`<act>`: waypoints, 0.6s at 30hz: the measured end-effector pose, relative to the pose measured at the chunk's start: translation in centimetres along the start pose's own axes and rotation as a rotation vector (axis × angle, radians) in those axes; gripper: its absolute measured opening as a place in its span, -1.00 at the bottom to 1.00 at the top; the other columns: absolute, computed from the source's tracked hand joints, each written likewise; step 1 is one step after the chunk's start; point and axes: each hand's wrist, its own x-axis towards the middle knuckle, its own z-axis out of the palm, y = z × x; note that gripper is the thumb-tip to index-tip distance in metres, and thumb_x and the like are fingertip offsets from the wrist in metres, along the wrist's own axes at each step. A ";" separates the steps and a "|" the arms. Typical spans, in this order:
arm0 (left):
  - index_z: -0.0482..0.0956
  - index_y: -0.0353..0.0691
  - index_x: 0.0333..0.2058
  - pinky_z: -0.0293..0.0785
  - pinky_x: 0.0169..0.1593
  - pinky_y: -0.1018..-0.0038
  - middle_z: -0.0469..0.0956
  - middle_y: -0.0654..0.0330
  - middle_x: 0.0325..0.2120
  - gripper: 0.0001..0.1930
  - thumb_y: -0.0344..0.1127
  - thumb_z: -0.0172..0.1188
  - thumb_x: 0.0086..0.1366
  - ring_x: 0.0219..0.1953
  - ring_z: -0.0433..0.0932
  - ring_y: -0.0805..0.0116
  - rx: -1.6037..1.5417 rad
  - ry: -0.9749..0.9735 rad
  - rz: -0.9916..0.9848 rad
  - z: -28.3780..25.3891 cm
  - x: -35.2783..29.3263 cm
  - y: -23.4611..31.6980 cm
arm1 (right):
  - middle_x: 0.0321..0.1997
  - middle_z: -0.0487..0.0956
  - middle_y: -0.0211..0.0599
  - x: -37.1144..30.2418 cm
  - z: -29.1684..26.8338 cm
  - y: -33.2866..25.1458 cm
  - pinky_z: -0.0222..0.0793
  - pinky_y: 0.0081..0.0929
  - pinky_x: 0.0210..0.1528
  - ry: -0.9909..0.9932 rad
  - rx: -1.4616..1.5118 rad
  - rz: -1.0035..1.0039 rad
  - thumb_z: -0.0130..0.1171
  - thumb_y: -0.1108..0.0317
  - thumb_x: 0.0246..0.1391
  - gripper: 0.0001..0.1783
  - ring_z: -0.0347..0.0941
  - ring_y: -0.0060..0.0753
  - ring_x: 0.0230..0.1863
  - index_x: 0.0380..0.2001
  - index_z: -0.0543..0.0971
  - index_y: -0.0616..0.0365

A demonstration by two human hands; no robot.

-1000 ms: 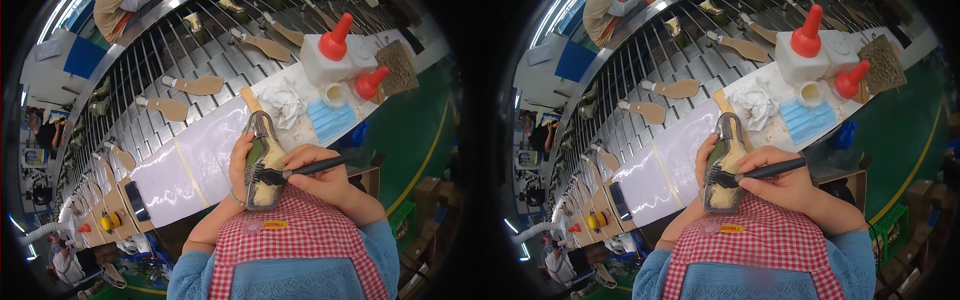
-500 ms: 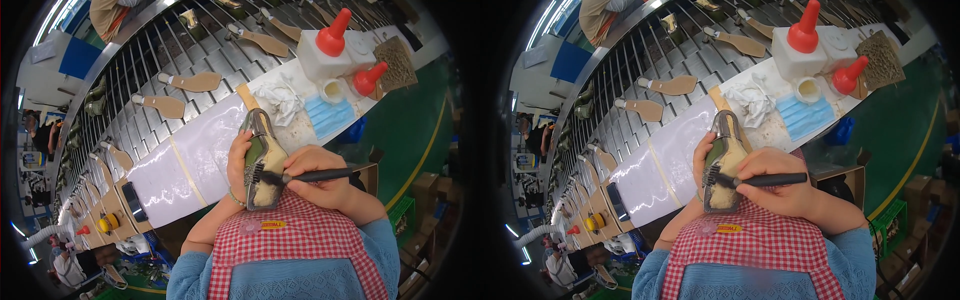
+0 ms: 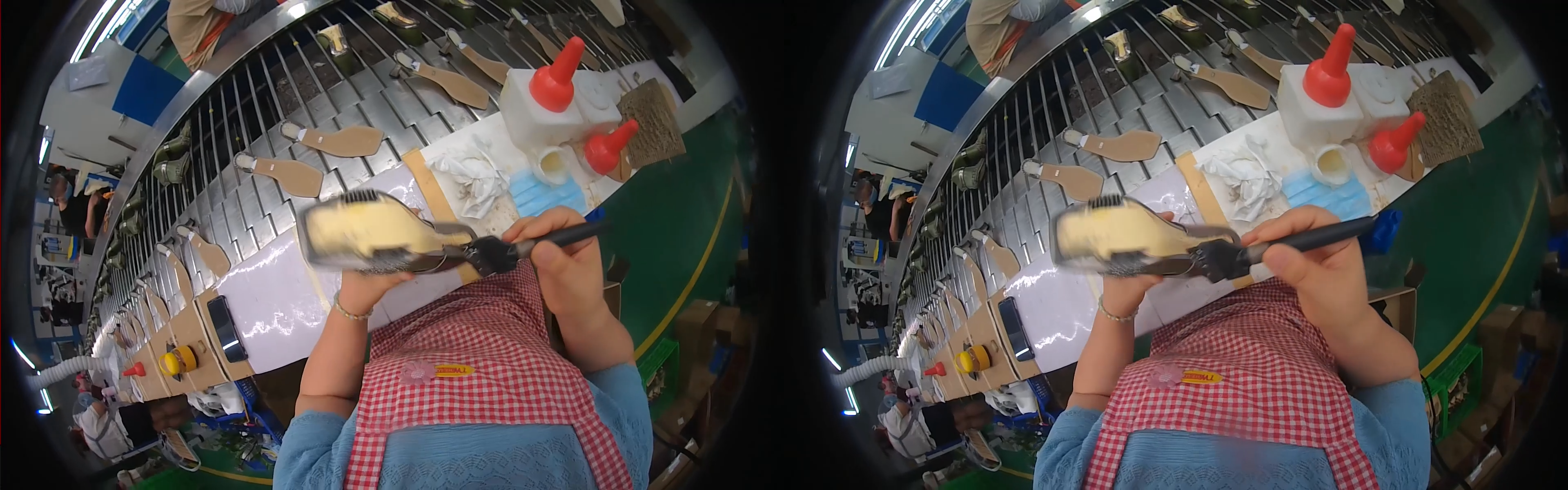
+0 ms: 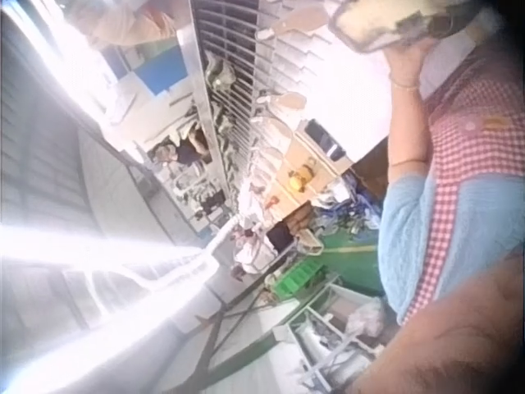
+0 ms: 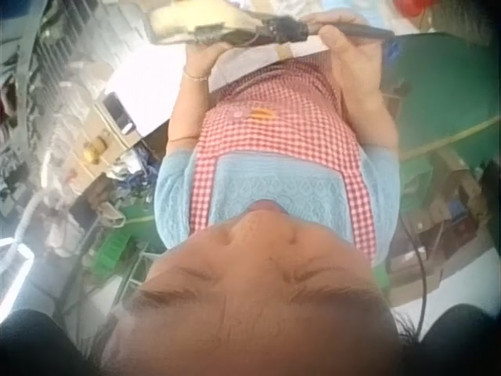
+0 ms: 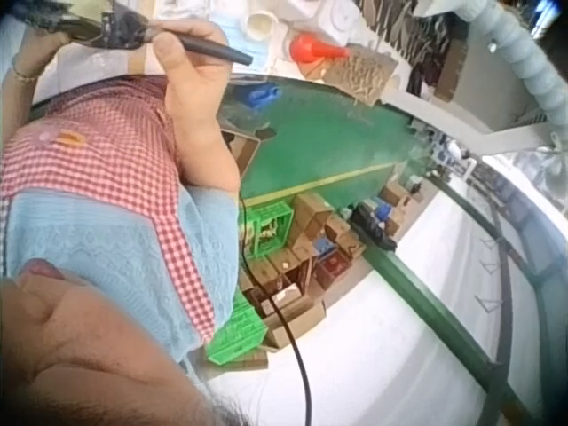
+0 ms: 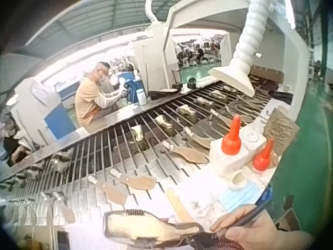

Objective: Applying adhesive to the base of shoe uppers on an assembly line using a brush.

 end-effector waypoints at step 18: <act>0.23 -0.37 0.15 0.28 0.14 0.40 0.38 0.10 0.05 0.09 0.19 0.50 -0.27 0.08 0.36 0.32 -0.349 -0.552 -0.352 -0.3 -0.8 1.1 | -0.35 0.57 -0.22 0.7 2.9 1.1 0.43 -0.47 -0.21 -0.195 -0.749 -0.450 0.32 0.53 -0.18 -0.78 0.53 -0.28 -0.25 -0.37 0.55 0.21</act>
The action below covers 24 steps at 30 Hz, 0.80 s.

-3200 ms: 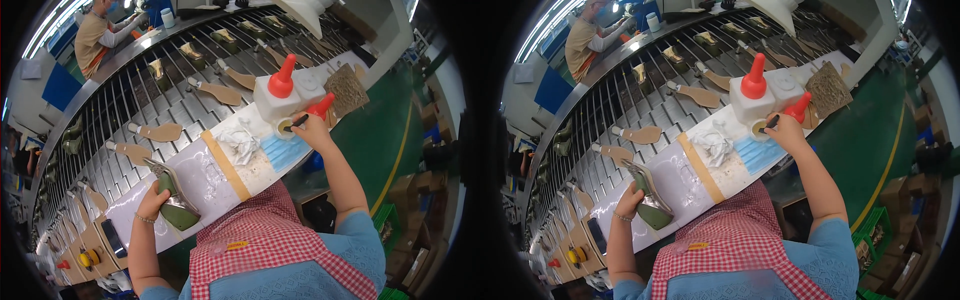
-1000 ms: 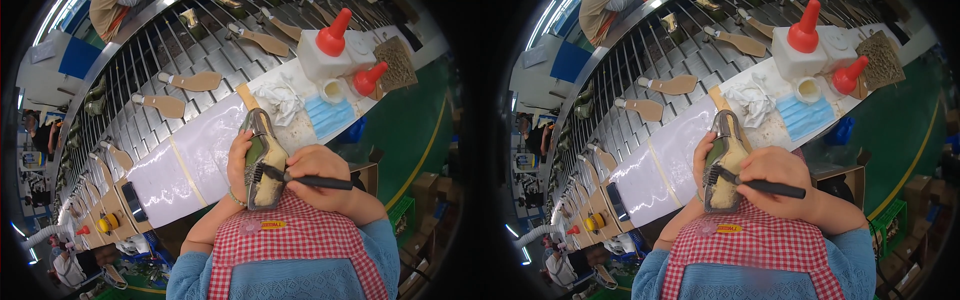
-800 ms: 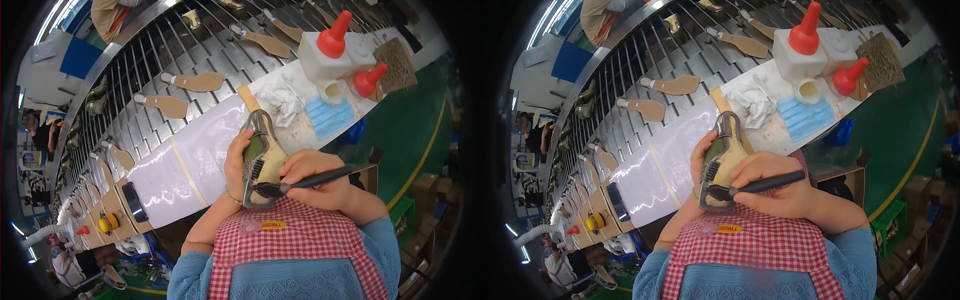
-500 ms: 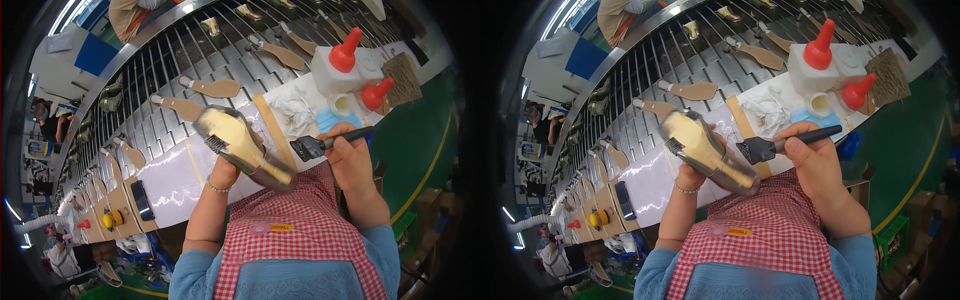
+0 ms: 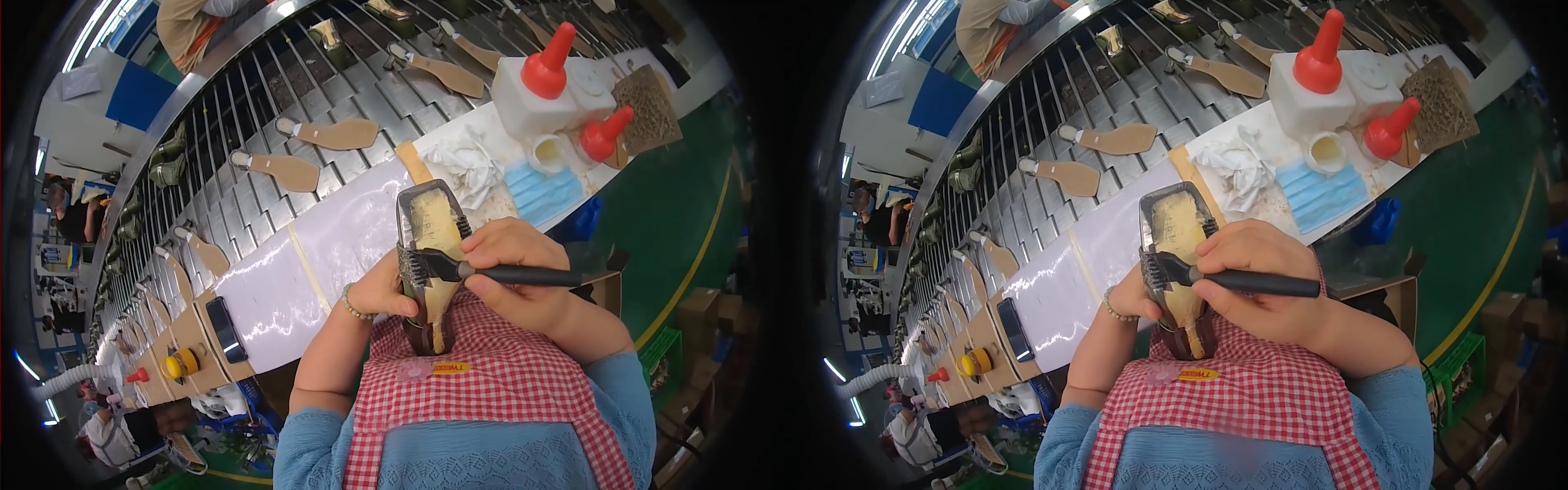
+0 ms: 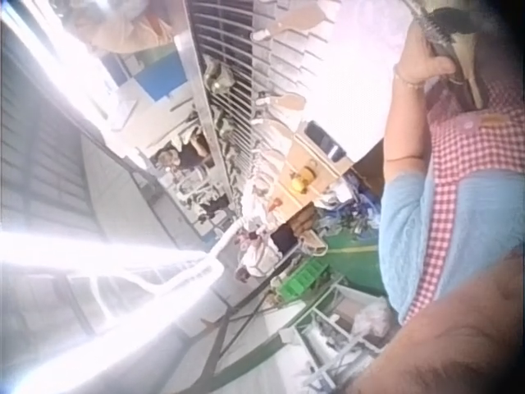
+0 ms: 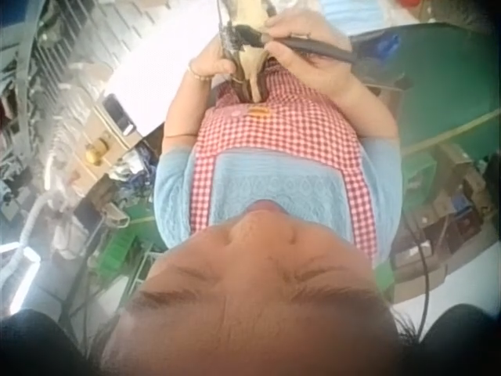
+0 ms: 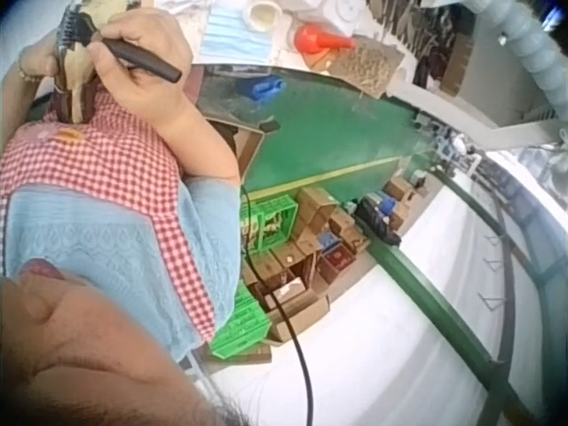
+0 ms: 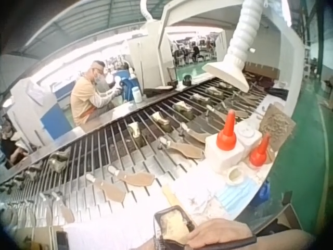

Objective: Applying adhesive to the base of shoe uppers on an assembly line using a brush.

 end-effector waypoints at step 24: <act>0.23 -0.37 0.15 0.27 0.12 0.42 0.39 0.15 0.02 0.03 0.21 0.44 -0.17 0.07 0.36 0.35 -0.019 0.039 0.012 0.1 -1.1 -1.1 | -0.24 0.56 -0.23 -0.2 -4.8 0.2 0.34 -0.55 -0.07 -0.008 0.501 0.381 0.26 0.49 -0.02 -0.77 0.47 -0.48 -0.18 -0.25 0.52 0.29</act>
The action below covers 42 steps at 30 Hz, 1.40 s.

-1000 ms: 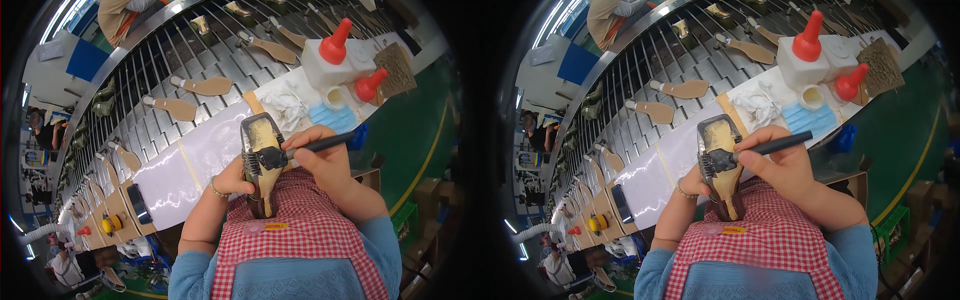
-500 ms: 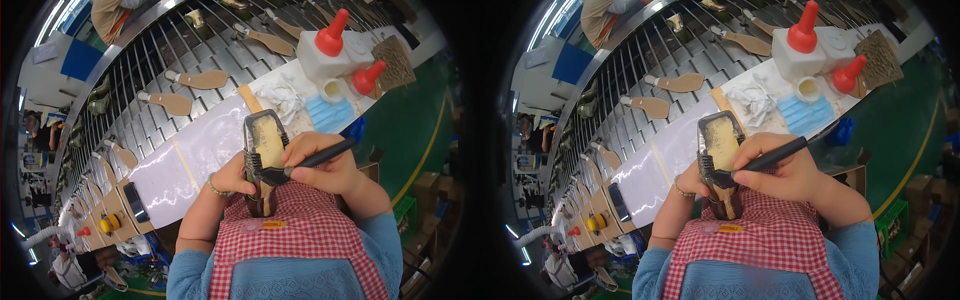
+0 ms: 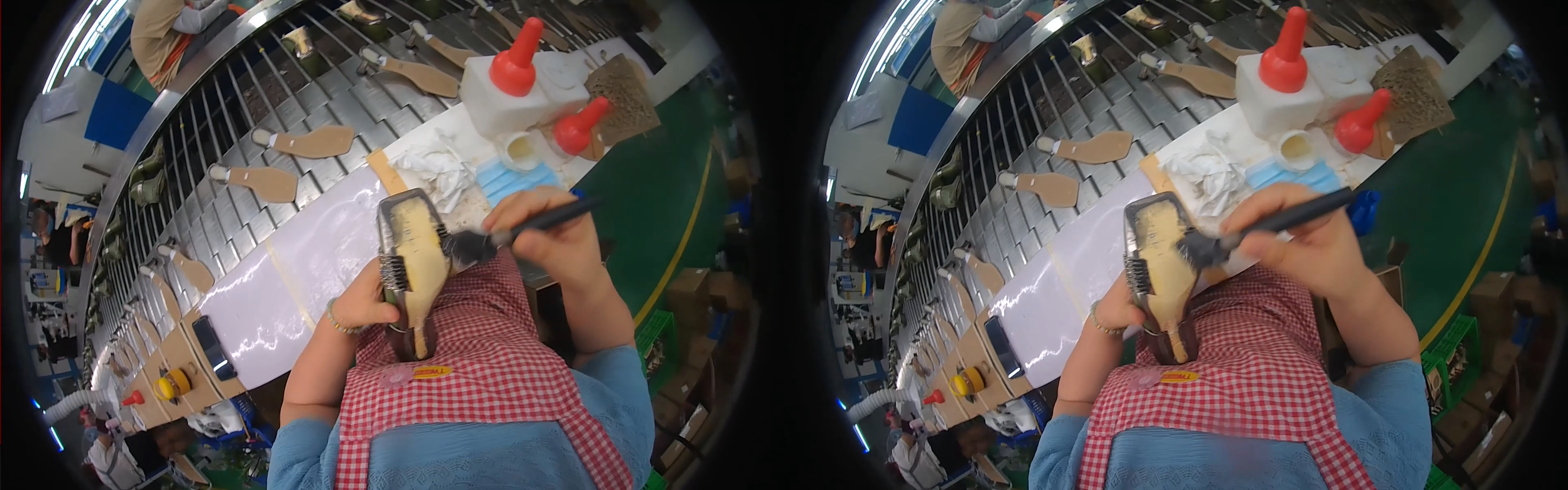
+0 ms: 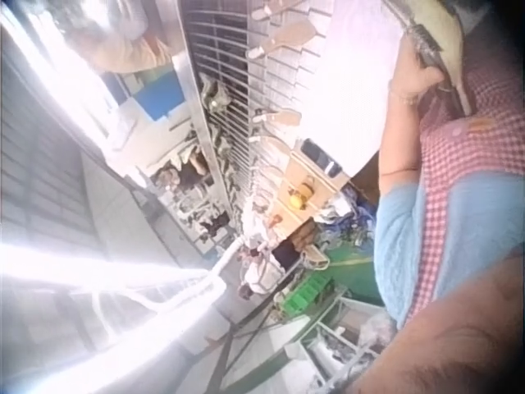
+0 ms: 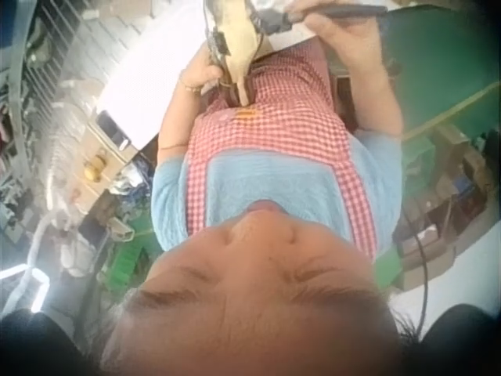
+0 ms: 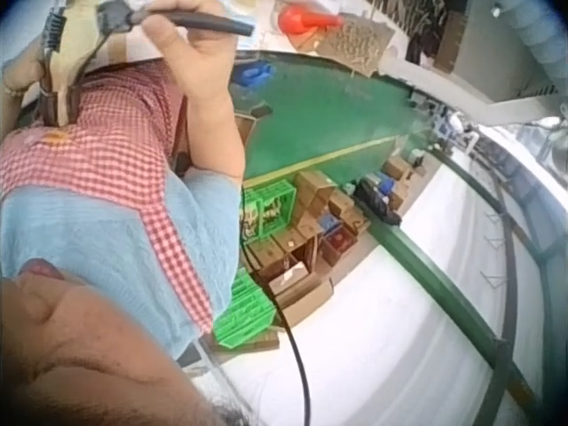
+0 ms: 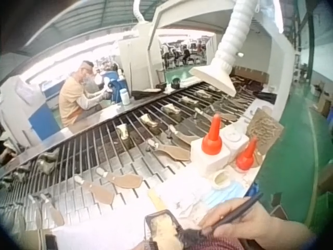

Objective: Applying adhesive to the base of shoe uppers on an assembly line using a brush.

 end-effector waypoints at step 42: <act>0.26 -0.21 0.16 0.51 -0.06 0.40 0.50 0.11 -0.06 -0.17 0.42 -0.28 0.21 -0.11 0.54 0.35 -0.497 0.124 0.009 -1.0 0.2 -1.9 | -0.15 0.56 -0.12 -1.4 -6.1 1.9 0.37 -0.24 0.09 0.448 0.494 0.036 0.11 0.24 0.15 -0.73 0.48 -0.29 -0.03 -0.18 0.48 0.21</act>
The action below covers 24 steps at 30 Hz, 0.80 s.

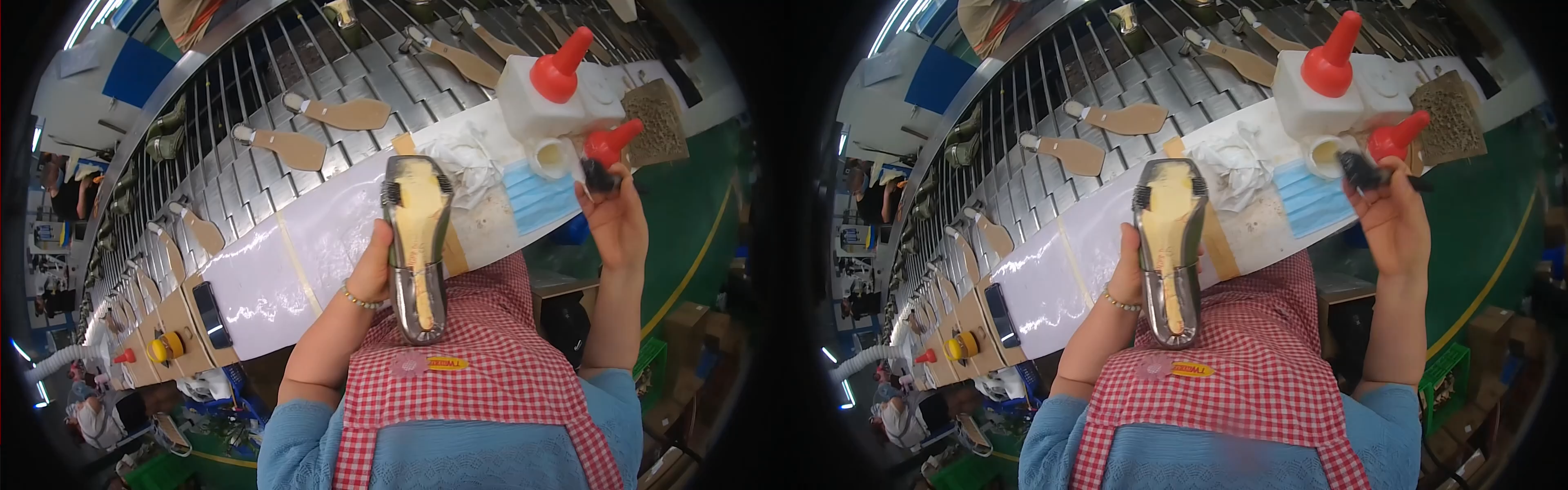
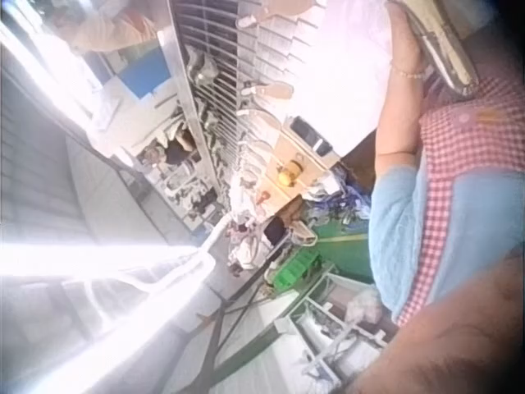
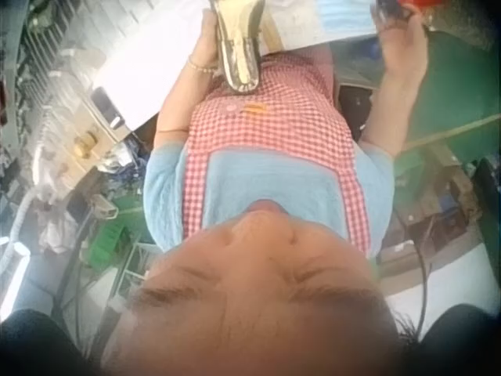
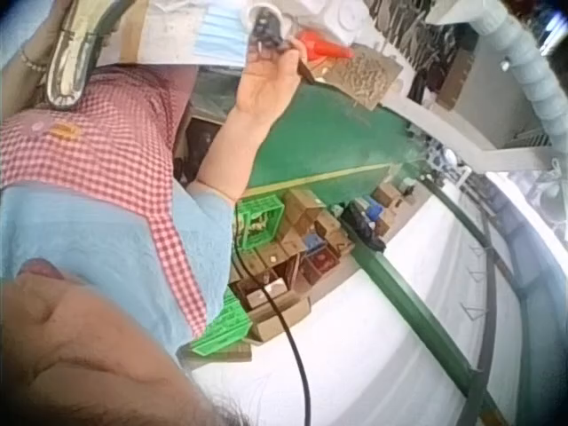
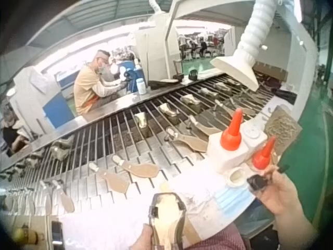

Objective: Applying adhesive to the base of shoe uppers on an assembly line using a brush.

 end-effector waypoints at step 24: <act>0.30 -0.33 0.11 0.48 -0.07 0.49 0.50 0.11 -0.09 -0.21 0.32 -0.03 0.21 -0.10 0.52 0.40 0.139 0.126 -0.005 4.3 -1.9 0.7 | -0.40 0.60 -0.27 -6.1 9.9 5.9 0.39 -0.23 -0.01 -0.724 -0.915 -0.276 0.38 0.45 -0.25 -0.76 0.54 -0.18 -0.21 -0.42 0.58 0.15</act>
